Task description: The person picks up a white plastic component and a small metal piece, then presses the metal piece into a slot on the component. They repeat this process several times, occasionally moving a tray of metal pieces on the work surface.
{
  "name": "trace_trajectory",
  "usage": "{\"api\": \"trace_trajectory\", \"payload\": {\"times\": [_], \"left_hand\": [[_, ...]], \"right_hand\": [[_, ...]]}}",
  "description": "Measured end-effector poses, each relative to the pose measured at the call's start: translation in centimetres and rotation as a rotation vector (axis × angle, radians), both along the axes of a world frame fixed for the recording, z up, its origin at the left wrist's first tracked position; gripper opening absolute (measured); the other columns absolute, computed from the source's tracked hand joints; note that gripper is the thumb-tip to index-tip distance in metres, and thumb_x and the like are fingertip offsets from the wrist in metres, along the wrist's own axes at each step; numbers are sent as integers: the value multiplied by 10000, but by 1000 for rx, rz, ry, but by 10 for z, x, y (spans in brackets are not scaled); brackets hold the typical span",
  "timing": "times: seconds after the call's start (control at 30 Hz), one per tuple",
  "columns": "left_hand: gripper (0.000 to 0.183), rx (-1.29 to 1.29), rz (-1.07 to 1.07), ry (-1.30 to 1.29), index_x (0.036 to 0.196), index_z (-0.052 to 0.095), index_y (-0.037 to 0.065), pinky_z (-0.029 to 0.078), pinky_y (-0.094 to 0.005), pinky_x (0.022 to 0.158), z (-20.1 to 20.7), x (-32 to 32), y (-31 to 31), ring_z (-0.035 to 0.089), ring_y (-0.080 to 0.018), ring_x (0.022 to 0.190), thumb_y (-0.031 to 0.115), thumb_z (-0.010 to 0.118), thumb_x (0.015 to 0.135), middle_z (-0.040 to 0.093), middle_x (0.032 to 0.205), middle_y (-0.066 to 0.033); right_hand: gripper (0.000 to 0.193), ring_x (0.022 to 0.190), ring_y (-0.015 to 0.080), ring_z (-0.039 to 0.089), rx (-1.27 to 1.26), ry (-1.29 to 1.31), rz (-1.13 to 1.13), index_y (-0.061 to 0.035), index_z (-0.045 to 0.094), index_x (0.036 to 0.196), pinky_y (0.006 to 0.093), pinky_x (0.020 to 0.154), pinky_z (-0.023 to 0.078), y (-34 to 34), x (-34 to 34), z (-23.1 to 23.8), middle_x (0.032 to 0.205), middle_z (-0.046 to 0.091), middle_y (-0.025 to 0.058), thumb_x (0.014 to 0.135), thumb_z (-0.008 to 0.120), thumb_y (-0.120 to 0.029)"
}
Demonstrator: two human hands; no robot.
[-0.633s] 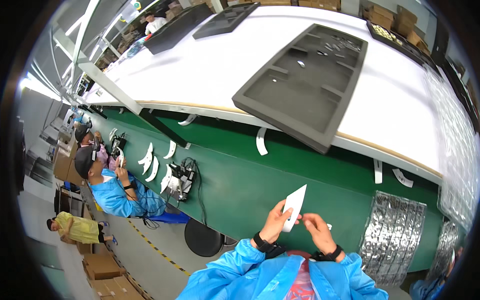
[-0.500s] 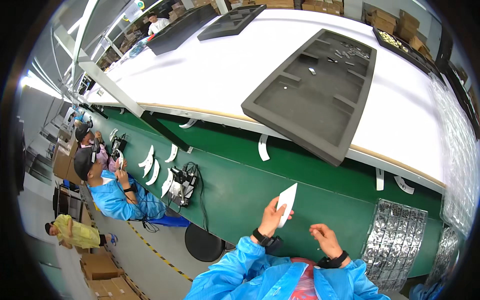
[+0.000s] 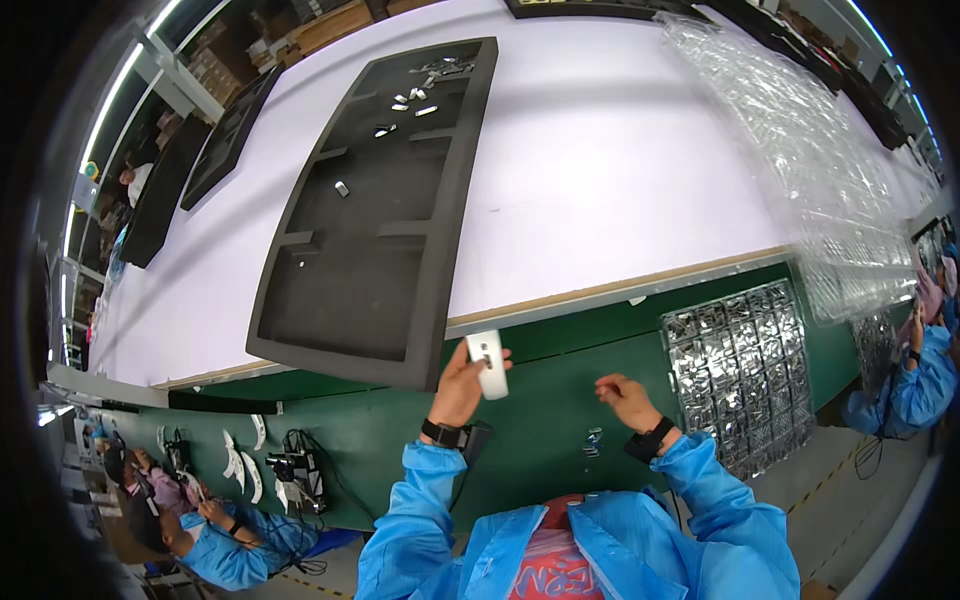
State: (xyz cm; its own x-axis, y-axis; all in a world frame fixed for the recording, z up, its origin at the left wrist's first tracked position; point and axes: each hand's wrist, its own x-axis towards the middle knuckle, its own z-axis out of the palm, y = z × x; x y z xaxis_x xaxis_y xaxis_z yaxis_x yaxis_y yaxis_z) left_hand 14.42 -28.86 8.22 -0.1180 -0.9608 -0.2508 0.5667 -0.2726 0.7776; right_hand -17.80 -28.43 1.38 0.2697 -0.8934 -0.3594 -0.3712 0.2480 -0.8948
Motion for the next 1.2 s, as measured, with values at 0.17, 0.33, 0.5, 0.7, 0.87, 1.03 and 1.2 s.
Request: {"api": "trace_trajectory", "payload": {"times": [0.17,0.33,0.5,0.7,0.87,1.03,1.2], "left_hand": [[656,6,-48,-137,1484,177,94,448,-395,972,22,-37,19,575,-306,1130,-77,395,891,552,1238,-230],[682,18,-49,-239,1497,126,107,432,-371,983,41,-54,30,581,-296,1140,-82,394,899,562,1244,-218],[684,14,-30,-287,1499,107,101,428,-357,979,47,-63,37,584,-293,1139,-79,389,902,568,1234,-229],[677,33,-65,-300,1498,94,84,430,-353,971,50,-72,41,585,-287,1137,-80,379,905,569,1232,-231],[672,19,-52,-365,1497,96,79,428,-346,968,44,-73,46,590,-270,1126,-78,375,907,569,1234,-222],[672,13,-37,-415,1499,92,80,429,-342,966,41,-73,47,592,-258,1112,-72,379,910,579,1219,-207],[671,-24,-12,-561,1501,105,74,435,-292,917,28,-72,50,597,-195,1057,-58,404,916,588,1188,-171]], "right_hand": [[193,826,135,628,92,-44,-6,-10,597,1093,262,703,497,-11,-2,-7,955,666,83,929,529,-87],[209,832,146,633,116,-92,29,-7,594,1105,270,733,507,-13,6,-14,954,665,88,932,536,-109],[217,857,150,632,130,-122,37,-2,590,1111,273,760,507,-13,16,9,969,662,90,936,542,-121],[217,888,154,628,121,-192,30,11,584,1117,271,782,504,-8,27,25,989,658,92,942,537,-108],[217,896,151,628,131,-187,41,9,583,1126,269,786,504,-7,35,39,995,658,91,941,538,-95],[217,865,145,630,11,-297,-27,-19,600,1120,264,767,510,-7,57,64,976,657,82,907,591,-61],[228,818,173,633,-313,-191,33,-42,627,1082,273,718,517,-9,83,98,928,623,88,855,641,-31]]}}
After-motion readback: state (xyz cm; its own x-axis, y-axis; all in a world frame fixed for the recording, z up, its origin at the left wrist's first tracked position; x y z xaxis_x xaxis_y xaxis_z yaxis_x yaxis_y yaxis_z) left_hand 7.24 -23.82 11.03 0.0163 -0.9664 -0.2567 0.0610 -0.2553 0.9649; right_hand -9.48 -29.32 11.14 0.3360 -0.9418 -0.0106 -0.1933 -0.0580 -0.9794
